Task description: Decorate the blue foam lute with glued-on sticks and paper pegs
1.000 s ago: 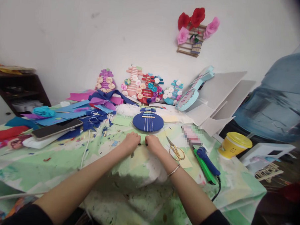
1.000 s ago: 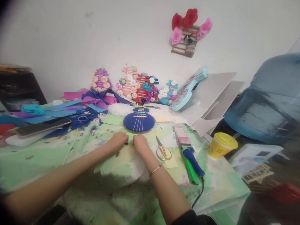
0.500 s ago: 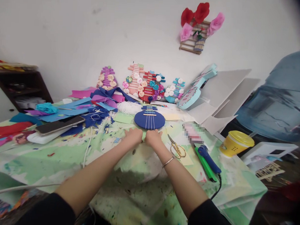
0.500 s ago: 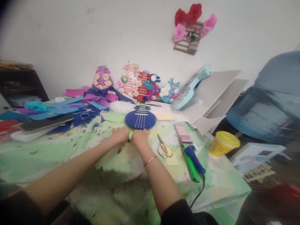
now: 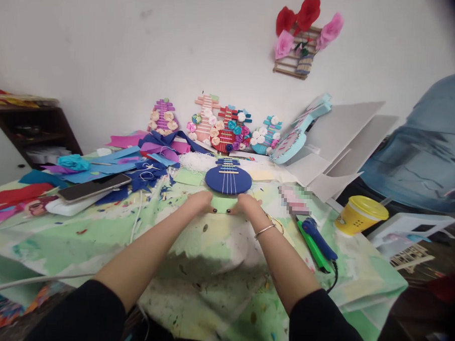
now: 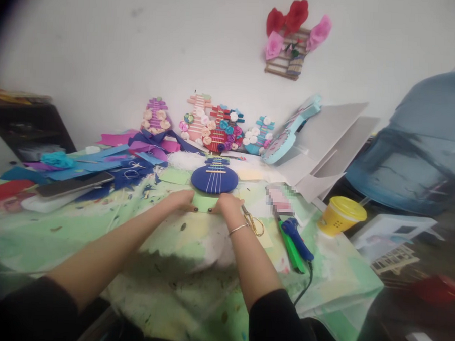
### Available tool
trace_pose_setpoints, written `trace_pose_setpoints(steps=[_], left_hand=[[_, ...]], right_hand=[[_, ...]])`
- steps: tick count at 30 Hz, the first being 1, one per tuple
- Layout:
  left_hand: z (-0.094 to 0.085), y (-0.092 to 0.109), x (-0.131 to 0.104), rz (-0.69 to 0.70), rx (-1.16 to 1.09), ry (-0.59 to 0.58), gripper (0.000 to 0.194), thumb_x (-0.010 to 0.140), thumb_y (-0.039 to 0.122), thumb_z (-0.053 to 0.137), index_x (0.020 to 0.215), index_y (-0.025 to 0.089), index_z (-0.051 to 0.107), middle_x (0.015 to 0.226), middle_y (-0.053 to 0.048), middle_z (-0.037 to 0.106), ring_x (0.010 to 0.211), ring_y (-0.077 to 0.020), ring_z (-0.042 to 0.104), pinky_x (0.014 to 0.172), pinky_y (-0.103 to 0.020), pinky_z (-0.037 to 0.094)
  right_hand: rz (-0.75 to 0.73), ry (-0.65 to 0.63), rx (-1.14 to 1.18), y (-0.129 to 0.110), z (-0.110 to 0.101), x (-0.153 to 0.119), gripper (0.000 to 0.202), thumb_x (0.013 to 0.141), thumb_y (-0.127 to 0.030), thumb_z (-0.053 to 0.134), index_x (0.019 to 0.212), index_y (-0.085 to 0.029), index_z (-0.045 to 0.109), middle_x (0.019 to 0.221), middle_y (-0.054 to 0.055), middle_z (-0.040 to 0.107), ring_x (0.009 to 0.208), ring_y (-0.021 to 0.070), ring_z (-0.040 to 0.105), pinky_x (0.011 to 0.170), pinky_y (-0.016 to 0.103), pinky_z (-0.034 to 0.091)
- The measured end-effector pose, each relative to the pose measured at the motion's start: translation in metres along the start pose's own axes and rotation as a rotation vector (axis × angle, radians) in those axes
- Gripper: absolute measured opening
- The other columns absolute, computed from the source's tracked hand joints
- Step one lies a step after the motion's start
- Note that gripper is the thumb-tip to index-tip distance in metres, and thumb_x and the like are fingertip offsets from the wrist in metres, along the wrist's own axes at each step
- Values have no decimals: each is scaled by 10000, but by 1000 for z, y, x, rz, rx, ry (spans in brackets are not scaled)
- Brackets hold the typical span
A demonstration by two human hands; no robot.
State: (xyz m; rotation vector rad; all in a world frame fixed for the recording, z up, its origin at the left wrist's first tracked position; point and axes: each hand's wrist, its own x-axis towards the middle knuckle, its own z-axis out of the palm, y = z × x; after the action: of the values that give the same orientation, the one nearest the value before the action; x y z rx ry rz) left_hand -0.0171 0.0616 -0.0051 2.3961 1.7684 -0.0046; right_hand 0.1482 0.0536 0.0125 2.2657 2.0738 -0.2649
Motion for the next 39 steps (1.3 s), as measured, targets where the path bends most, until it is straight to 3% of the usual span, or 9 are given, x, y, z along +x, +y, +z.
trace_pose_setpoints(steps=[3, 6, 13, 20, 23, 28, 33, 35, 39], left_hand=[[2, 0, -17, -84, 21, 17, 418, 694, 499, 569, 945, 165, 550, 1023, -172, 631, 929, -297, 587, 736, -392, 439], [6, 0, -32, -78, 17, 84, 331, 760, 479, 497, 907, 186, 536, 1023, -129, 627, 960, -282, 564, 774, -405, 411], [16, -4, -41, -193, -59, 208, 387, 758, 566, 455, 786, 192, 550, 966, -110, 606, 967, -307, 507, 764, -446, 373], [14, 4, -43, -217, -53, 209, 372, 767, 544, 447, 774, 191, 563, 977, -108, 605, 999, -322, 474, 791, -467, 351], [13, 5, -41, -222, -59, 196, 353, 771, 522, 454, 766, 191, 575, 978, -109, 607, 1003, -322, 478, 798, -471, 343], [15, 1, -39, -215, -66, 181, 363, 768, 530, 473, 798, 188, 590, 1005, -118, 591, 1017, -323, 477, 815, -466, 335], [21, 4, -40, -202, 16, 306, 368, 807, 496, 462, 912, 162, 575, 1044, -147, 539, 1020, -324, 455, 825, -481, 326], [24, 6, -42, -116, 79, 394, 305, 804, 416, 517, 948, 149, 555, 1041, -147, 523, 1005, -308, 453, 823, -454, 331], [25, 6, -49, 331, 146, 403, 99, 829, 191, 491, 904, 140, 530, 954, -113, 531, 893, -226, 477, 770, -340, 363]], right_hand=[[-10, 32, 11, 0, 2, -6, 712, 483, -512, 772, 1084, -177, 589, 1102, 165, 606, 1053, 349, 538, 905, 534, 304], [-55, 97, 28, -1, 5, -17, 599, 548, -463, 762, 1047, -177, 597, 1094, 155, 614, 1096, 315, 514, 937, 472, 285], [19, 149, 129, 4, 14, -34, 518, 637, -487, 683, 1037, -173, 584, 1029, 147, 645, 988, 294, 588, 850, 450, 368], [-36, 209, 189, -24, 17, -37, 278, 746, -164, 572, 1022, -153, 604, 1038, 160, 643, 1004, 240, 594, 835, 343, 408], [-34, 164, 221, -32, 17, -32, 362, 683, -168, 630, 1043, -131, 608, 1037, 174, 642, 955, 238, 618, 733, 280, 457], [57, 41, 254, -34, 12, -15, 502, 541, -242, 753, 1015, -119, 638, 942, 161, 672, 862, 266, 647, 614, 280, 489], [115, -61, 226, -40, 7, 5, 396, 500, -193, 783, 883, -160, 687, 843, 120, 683, 851, 256, 646, 663, 303, 493], [123, -107, 210, -39, 6, 10, 334, 476, -207, 803, 792, -179, 697, 810, 104, 683, 850, 254, 643, 674, 309, 494], [110, -179, 196, -31, 7, 16, 259, 429, -265, 830, 621, -187, 675, 724, 79, 677, 751, 233, 651, 612, 297, 495]])
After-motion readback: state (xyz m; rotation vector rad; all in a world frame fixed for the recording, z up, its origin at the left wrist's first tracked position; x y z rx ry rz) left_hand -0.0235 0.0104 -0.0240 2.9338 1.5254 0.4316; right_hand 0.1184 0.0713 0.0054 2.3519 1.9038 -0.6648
